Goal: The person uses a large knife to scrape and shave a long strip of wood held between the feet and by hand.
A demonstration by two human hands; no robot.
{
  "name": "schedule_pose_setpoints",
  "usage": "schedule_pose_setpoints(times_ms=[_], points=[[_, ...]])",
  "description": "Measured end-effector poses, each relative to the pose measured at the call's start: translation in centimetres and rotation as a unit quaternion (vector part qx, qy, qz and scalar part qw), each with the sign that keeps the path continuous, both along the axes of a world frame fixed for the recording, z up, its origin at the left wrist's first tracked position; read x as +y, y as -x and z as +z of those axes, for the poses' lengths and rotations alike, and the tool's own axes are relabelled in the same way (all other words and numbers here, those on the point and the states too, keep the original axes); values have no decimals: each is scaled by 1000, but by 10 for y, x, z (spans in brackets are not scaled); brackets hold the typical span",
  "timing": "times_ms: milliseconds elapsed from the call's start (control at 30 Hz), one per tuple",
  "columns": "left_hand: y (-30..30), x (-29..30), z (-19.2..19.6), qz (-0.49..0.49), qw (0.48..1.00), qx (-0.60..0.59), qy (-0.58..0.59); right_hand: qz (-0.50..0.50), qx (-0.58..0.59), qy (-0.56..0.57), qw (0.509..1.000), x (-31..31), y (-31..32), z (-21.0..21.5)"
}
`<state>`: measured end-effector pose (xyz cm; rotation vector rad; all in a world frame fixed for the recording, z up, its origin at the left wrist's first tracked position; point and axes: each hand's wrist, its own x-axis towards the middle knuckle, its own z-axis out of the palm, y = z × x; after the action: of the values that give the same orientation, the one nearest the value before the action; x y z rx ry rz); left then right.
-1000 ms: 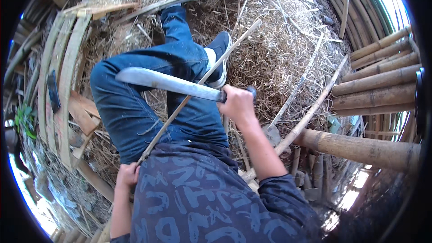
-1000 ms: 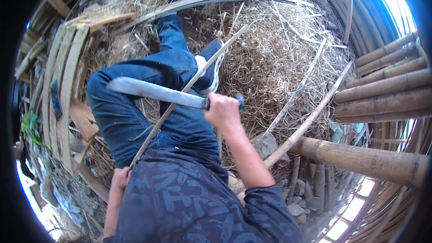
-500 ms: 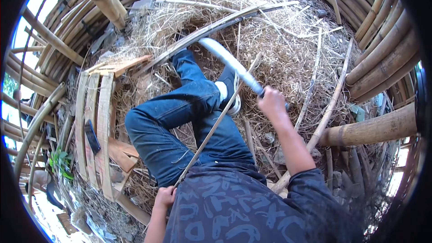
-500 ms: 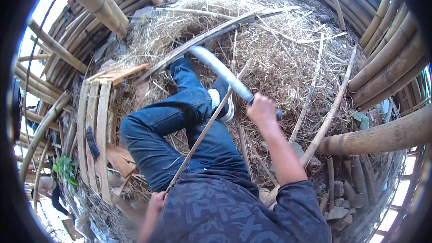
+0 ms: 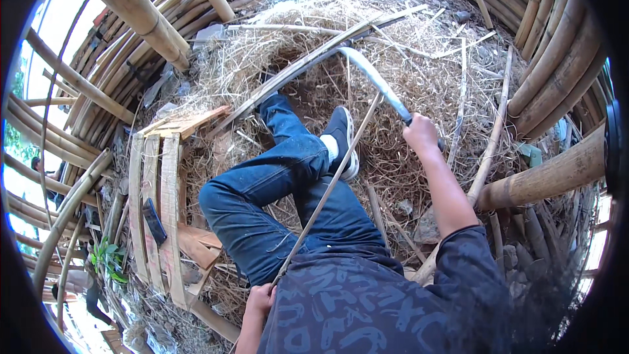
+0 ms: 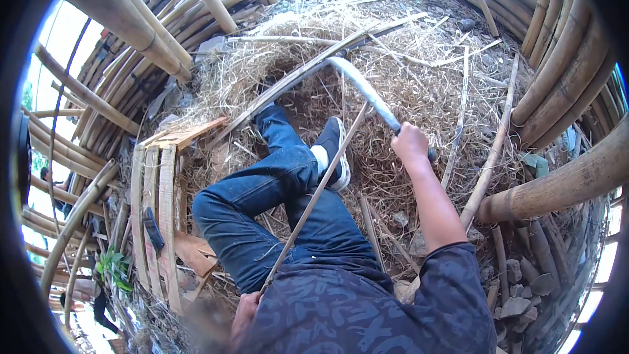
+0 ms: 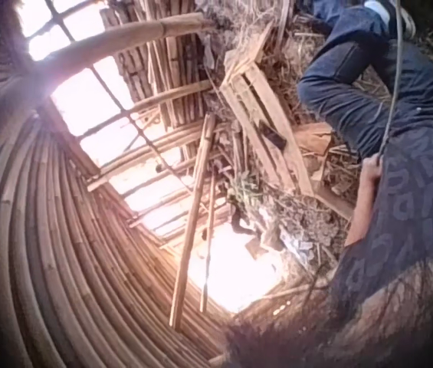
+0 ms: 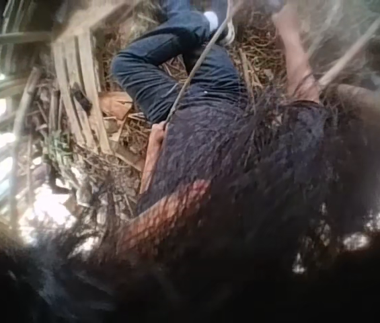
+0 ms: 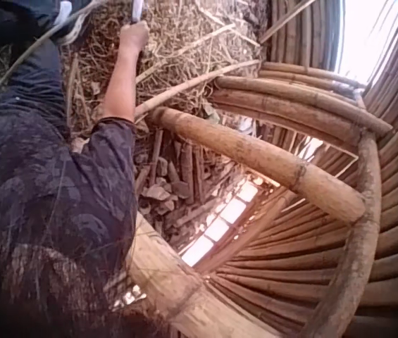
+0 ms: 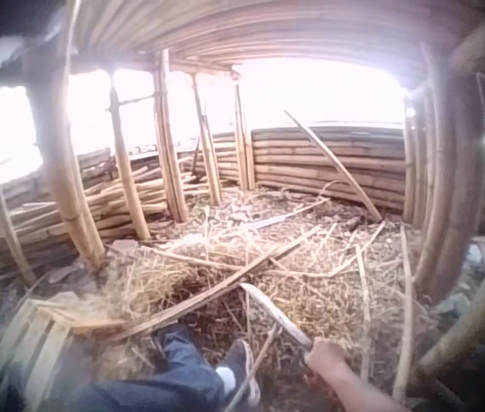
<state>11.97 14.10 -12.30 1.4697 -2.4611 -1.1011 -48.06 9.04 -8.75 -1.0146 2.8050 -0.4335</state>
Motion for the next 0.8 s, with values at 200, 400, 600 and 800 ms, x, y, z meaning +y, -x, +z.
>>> schedule_pose_setpoints(times_ms=[200, 400, 600, 800], points=[[-3, 7, -8, 49, 998, 48, -11, -22, -129, 94, 987, 48, -44, -30], [12, -4, 6, 83, 994, 25, -73, -12, -270, 147, 952, 43, -119, -84], [3, 6, 0, 124, 990, 7, -65, -155, -766, 307, 543, 7, -187, -12], [0, 9, -12, 152, 987, 36, -43, -216, -894, 352, 174, 18, -170, 9]])
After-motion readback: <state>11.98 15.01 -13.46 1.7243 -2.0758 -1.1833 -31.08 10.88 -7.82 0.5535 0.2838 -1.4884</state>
